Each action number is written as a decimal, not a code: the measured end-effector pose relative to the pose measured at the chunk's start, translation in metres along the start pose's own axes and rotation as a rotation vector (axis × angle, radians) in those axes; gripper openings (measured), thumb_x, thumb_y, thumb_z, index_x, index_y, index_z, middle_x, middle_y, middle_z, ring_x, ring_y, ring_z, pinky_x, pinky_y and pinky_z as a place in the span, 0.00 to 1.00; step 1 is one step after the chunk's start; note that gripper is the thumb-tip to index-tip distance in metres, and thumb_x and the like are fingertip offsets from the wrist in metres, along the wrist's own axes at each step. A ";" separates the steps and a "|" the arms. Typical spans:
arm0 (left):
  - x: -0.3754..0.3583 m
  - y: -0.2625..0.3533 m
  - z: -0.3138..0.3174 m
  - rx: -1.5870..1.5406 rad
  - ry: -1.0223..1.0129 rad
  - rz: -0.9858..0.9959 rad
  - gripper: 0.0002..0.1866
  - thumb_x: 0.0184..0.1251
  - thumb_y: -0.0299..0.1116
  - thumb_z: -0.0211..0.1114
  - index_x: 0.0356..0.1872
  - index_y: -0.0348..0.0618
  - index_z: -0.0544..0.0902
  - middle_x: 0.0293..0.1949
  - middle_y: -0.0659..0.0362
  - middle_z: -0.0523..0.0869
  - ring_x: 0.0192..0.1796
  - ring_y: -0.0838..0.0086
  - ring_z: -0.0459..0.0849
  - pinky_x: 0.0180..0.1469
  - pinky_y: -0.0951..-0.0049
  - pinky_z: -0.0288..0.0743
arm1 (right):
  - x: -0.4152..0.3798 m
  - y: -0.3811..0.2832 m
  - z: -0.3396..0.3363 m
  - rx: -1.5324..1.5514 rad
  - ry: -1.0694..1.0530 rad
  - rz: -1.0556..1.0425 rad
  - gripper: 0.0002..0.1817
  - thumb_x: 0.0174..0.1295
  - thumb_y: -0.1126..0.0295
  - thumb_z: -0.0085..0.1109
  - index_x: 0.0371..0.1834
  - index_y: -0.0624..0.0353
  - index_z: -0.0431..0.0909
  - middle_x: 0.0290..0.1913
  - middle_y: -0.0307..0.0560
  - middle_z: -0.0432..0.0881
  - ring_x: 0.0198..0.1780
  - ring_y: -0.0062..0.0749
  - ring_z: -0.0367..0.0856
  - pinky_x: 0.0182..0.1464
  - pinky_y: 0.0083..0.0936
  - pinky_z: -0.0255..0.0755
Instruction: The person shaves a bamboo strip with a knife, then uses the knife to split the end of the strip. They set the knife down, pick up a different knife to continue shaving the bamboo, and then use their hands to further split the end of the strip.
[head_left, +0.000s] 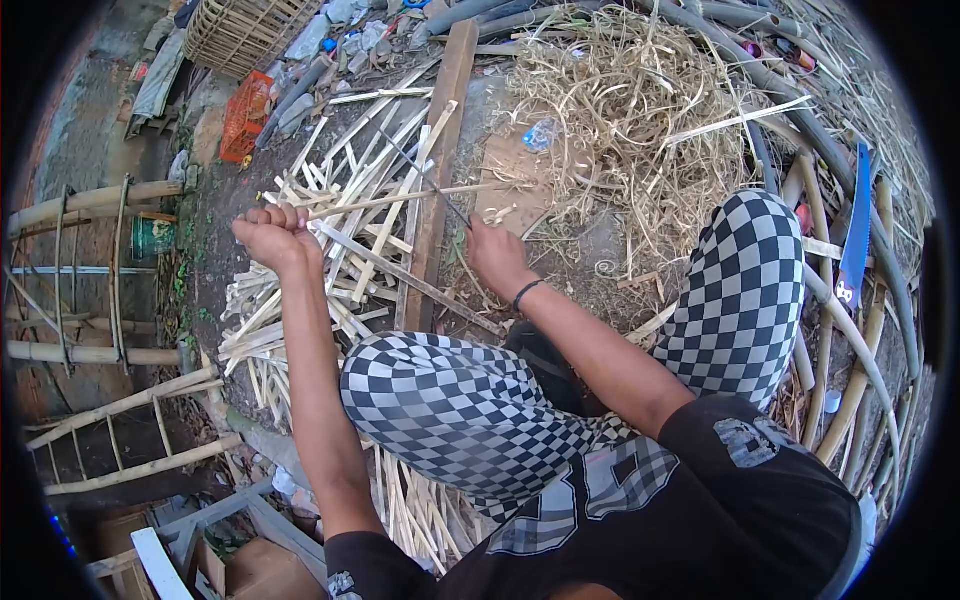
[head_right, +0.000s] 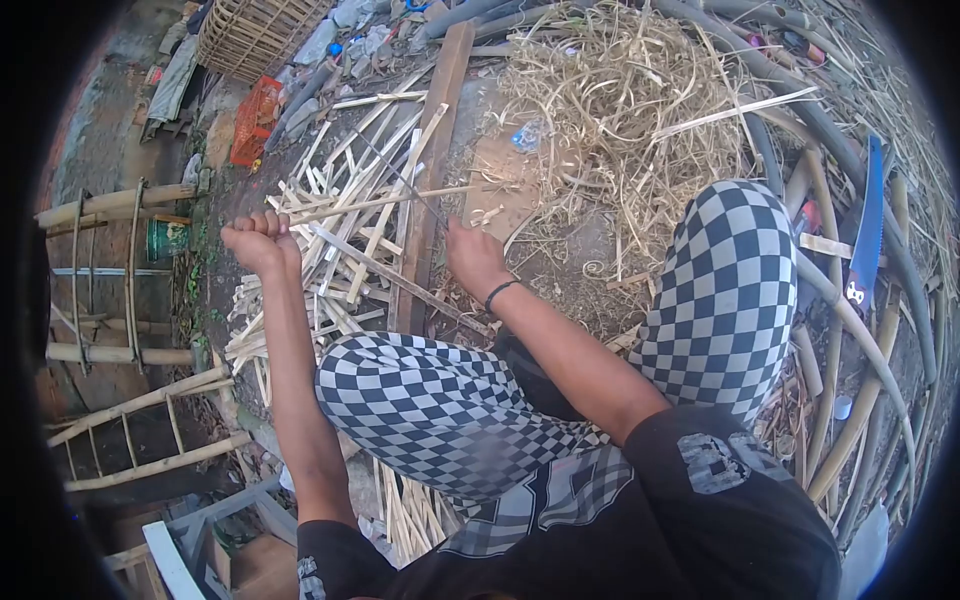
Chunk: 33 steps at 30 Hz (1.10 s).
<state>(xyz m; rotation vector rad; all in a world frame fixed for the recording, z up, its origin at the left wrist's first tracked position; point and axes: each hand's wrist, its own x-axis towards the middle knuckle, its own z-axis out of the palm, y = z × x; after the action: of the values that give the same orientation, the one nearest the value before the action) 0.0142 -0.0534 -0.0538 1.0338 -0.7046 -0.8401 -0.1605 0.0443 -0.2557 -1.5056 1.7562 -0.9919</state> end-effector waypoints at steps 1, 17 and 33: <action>-0.001 -0.002 -0.003 -0.004 0.027 -0.016 0.20 0.69 0.44 0.41 0.16 0.55 0.51 0.13 0.67 0.49 0.17 0.77 0.45 0.23 0.70 0.46 | 0.000 0.000 0.001 -0.012 -0.017 -0.006 0.10 0.68 0.67 0.52 0.45 0.61 0.74 0.24 0.63 0.81 0.29 0.64 0.83 0.32 0.56 0.76; -0.033 0.009 0.033 -0.040 -0.284 0.006 0.22 0.72 0.43 0.39 0.15 0.54 0.50 0.12 0.66 0.48 0.17 0.77 0.42 0.22 0.70 0.42 | 0.031 0.079 -0.015 -0.190 -0.123 0.219 0.12 0.60 0.73 0.51 0.45 0.65 0.79 0.39 0.66 0.85 0.43 0.59 0.86 0.46 0.49 0.80; -0.028 0.013 0.030 -0.008 -0.244 0.029 0.24 0.76 0.44 0.35 0.15 0.53 0.49 0.13 0.66 0.47 0.18 0.77 0.42 0.22 0.70 0.44 | -0.006 0.132 -0.025 -0.259 -0.160 0.227 0.15 0.65 0.66 0.53 0.49 0.66 0.76 0.33 0.68 0.84 0.40 0.63 0.84 0.44 0.51 0.79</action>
<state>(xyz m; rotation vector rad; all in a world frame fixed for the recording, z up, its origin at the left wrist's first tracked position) -0.0218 -0.0388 -0.0338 0.9197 -0.9196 -0.9531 -0.2492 0.0634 -0.3542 -1.4522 1.9417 -0.5328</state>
